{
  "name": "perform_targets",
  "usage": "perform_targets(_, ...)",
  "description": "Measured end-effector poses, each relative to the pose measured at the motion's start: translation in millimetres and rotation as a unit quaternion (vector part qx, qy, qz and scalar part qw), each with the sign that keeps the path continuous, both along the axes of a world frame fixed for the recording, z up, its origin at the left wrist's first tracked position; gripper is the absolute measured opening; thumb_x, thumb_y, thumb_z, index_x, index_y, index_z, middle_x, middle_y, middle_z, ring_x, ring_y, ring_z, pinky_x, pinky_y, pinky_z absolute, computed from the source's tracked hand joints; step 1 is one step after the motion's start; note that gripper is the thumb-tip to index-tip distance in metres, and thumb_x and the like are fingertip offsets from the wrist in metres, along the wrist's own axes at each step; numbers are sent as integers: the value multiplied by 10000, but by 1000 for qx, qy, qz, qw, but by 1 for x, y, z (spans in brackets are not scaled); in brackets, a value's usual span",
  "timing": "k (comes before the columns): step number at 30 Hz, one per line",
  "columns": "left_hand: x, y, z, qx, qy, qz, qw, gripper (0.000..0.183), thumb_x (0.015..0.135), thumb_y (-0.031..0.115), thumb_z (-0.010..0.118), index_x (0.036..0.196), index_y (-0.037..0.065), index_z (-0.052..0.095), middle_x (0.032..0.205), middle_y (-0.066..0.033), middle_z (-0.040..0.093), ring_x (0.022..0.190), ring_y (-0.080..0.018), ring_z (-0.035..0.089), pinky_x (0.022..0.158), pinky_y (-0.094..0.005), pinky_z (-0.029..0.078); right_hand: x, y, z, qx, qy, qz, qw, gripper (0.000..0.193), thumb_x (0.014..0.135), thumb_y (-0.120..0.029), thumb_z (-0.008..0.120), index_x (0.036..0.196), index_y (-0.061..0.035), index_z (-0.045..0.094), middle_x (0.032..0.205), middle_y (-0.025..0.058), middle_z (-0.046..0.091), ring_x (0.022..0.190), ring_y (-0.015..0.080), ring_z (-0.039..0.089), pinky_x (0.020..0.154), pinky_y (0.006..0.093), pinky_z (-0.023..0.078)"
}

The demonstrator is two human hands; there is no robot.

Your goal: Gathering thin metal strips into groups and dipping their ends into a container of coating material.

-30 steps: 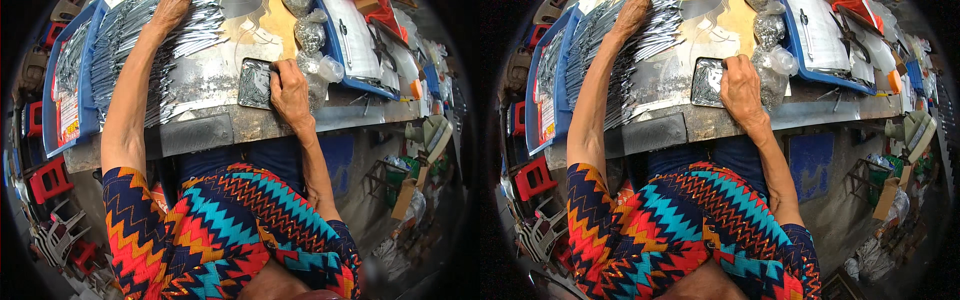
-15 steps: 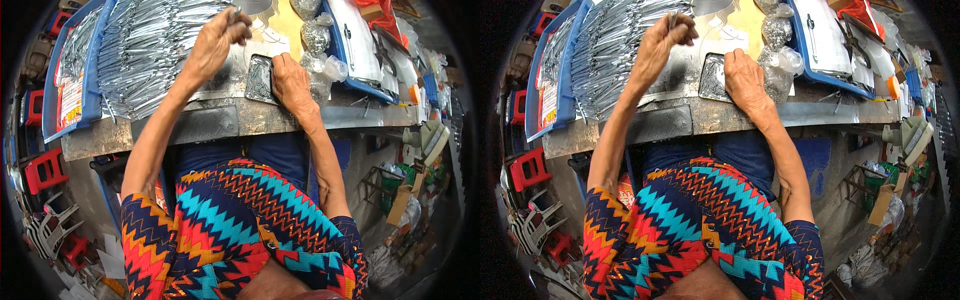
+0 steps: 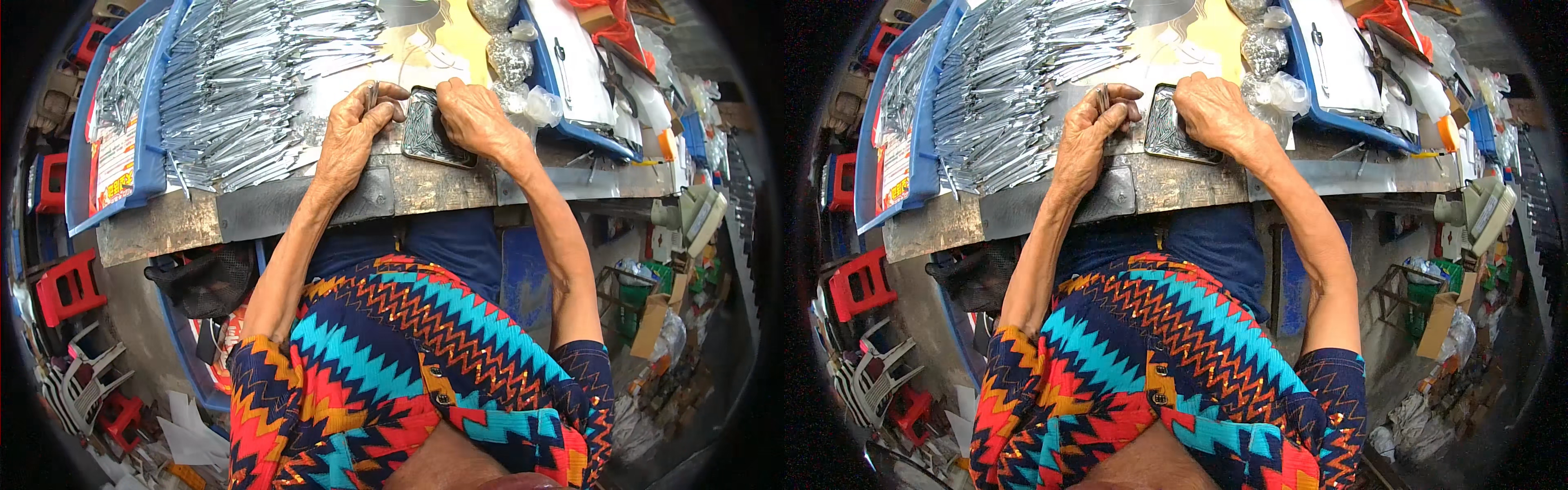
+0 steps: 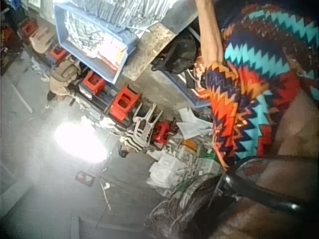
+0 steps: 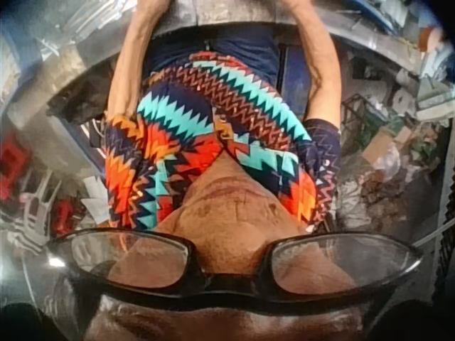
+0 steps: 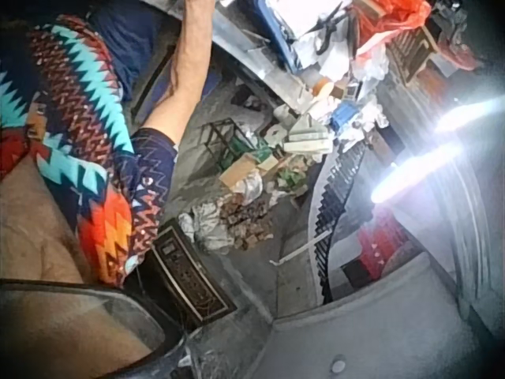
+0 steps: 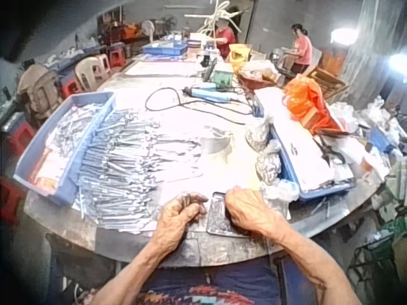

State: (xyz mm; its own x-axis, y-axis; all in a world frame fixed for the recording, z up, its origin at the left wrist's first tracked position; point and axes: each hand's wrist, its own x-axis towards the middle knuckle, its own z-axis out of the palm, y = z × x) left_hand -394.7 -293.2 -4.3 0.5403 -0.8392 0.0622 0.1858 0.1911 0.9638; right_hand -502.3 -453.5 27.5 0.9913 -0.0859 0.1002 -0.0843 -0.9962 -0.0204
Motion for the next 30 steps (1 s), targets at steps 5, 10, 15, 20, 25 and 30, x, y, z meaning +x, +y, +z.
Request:
perform_targets(5, -1, 4, 1, -10, 16, -13, 1000, 257, 863, 151, 520, 1052, -15, 573, 809, -11, 559, 748, -73, 473, 709, -200, 386, -9, -2, -1, 36, -30, -29, 998, 149, 672, -25, 557, 780, 59, 495, 759, 241, 562, 702, 377, 587, 610, 431, 477)
perform_targets(10, -1, 6, 0, -18, 35, -21, 999, 308, 870, 187, 513, 1091, -21, 565, 800, -3, 550, 745, -72, 458, 699, -198, 369, -15, 4, 4, 171, -102, -104, 974, 108, 740, -39, 517, 791, 43, 467, 725, 233, 549, 637, 377, 554, 581, 413, 444)
perform_targets(15, 1, 4, -1, -18, 37, -46, 998, 363, 888, 242, 509, 1131, -27, 537, 795, -2, 550, 711, -63, 425, 658, -191, 341, -16, 9, -10, 366, -155, -149, 906, 136, 750, -39, 529, 855, 46, 513, 669, 114, 537, 570, 213, 516, 538, 313, 420)
perform_targets(20, -4, 2, -2, -30, 62, -36, 997, 345, 902, 280, 500, 1115, 10, 473, 798, -45, 573, 665, -60, 398, 623, -191, 326, -10, 27, -5, 542, -178, -194, 798, 148, 757, -40, 562, 892, 20, 571, 648, -8, 512, 585, 49, 464, 516, 199, 382)
perform_targets(25, -6, 1, -5, -32, 57, -16, 998, 243, 907, 276, 498, 996, 61, 427, 782, -87, 590, 633, -60, 384, 589, -194, 318, -8, 33, -8, 722, -175, -161, 650, 167, 775, -42, 573, 920, 39, 588, 657, -5, 534, 553, 42, 461, 502, 173, 366)
perform_targets(30, -5, 0, -8, -39, 90, -36, 994, 213, 893, 239, 532, 958, 59, 437, 773, -77, 581, 610, -57, 384, 559, -185, 306, -1, 40, -10, 733, -210, -146, 631, 154, 809, -56, 574, 912, 59, 586, 652, 2, 538, 543, 49, 464, 489, 178, 368)
